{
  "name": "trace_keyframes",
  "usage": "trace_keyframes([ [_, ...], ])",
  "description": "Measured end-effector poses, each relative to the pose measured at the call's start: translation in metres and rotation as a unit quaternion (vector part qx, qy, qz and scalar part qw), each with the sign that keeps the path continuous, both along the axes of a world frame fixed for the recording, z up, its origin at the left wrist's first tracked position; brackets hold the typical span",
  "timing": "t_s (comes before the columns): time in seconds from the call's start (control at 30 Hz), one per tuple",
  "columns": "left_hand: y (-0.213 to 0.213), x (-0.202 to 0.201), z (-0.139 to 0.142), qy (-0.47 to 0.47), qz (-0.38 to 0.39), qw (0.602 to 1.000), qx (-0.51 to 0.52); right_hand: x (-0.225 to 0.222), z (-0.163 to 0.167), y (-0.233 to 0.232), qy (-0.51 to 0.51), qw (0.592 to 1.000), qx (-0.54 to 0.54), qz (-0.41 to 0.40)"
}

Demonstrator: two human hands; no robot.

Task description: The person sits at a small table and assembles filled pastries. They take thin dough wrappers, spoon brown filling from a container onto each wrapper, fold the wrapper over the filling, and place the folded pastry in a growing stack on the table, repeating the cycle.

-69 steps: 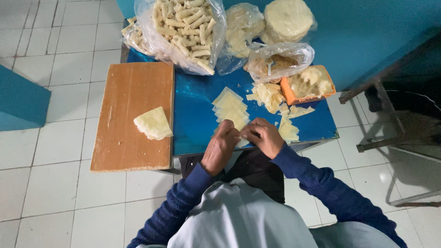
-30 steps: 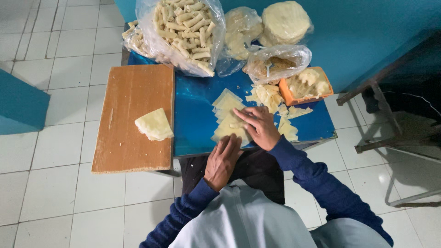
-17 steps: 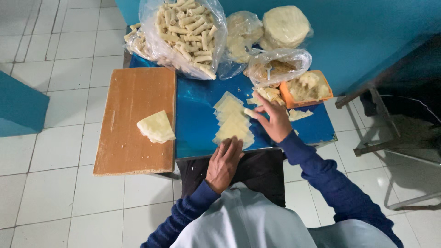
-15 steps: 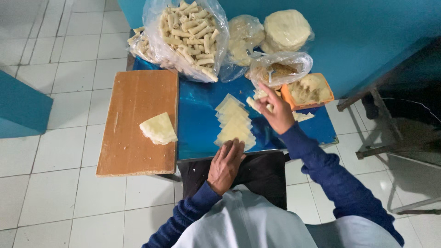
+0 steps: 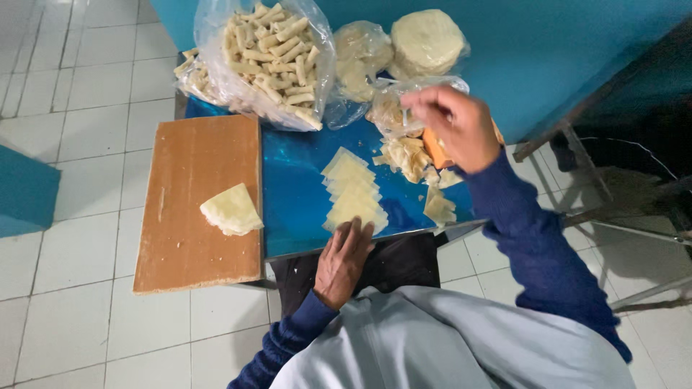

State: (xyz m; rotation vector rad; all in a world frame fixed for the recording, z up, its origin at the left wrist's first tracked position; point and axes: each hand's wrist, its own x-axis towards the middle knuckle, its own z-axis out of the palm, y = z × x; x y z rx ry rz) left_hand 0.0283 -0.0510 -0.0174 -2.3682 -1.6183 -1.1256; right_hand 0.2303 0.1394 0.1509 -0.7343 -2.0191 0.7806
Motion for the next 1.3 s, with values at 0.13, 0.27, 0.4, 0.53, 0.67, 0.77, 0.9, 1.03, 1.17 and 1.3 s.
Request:
trace_keyframes([
  [0.13,0.000,0.001,0.004,0.014,0.002,1.000,0.007,0.053,-0.045,-0.066,-0.220,0.965,0.024,-0.143],
  [0.27,-0.003,0.003,0.005,0.018,0.011,1.000,0.005,0.074,-0.093,-0.083,-0.220,0.945,-0.052,-0.235],
  [0.4,-0.009,-0.003,0.003,-0.004,-0.010,1.000,0.004,0.083,-0.129,-0.072,-0.212,0.951,0.066,-0.215],
  [0.53,-0.014,-0.012,0.005,-0.073,-0.019,0.997,0.013,0.103,-0.137,-0.061,-0.142,0.969,-0.029,-0.199],
  [0.67,-0.019,-0.020,0.011,-0.063,0.017,0.998,0.003,0.120,-0.131,-0.049,-0.071,0.969,-0.118,-0.206],
  [0.77,-0.019,-0.019,0.016,-0.090,0.044,0.995,-0.001,0.120,-0.124,-0.045,-0.018,0.975,-0.142,-0.169],
  [0.9,-0.017,-0.018,0.022,-0.119,0.093,0.989,-0.004,0.107,-0.111,-0.055,-0.126,0.959,0.014,-0.252],
  [1.03,-0.017,-0.020,0.026,-0.126,0.107,0.986,-0.002,0.072,-0.117,-0.076,-0.255,0.890,0.256,-0.277],
  [1.17,-0.019,-0.021,0.026,-0.125,0.115,0.985,-0.008,0.052,-0.129,-0.086,-0.266,0.930,0.132,-0.217],
  [1.3,-0.019,-0.023,0.025,-0.124,0.126,0.984,-0.010,0.056,-0.123,-0.078,-0.293,0.921,0.157,-0.202],
])
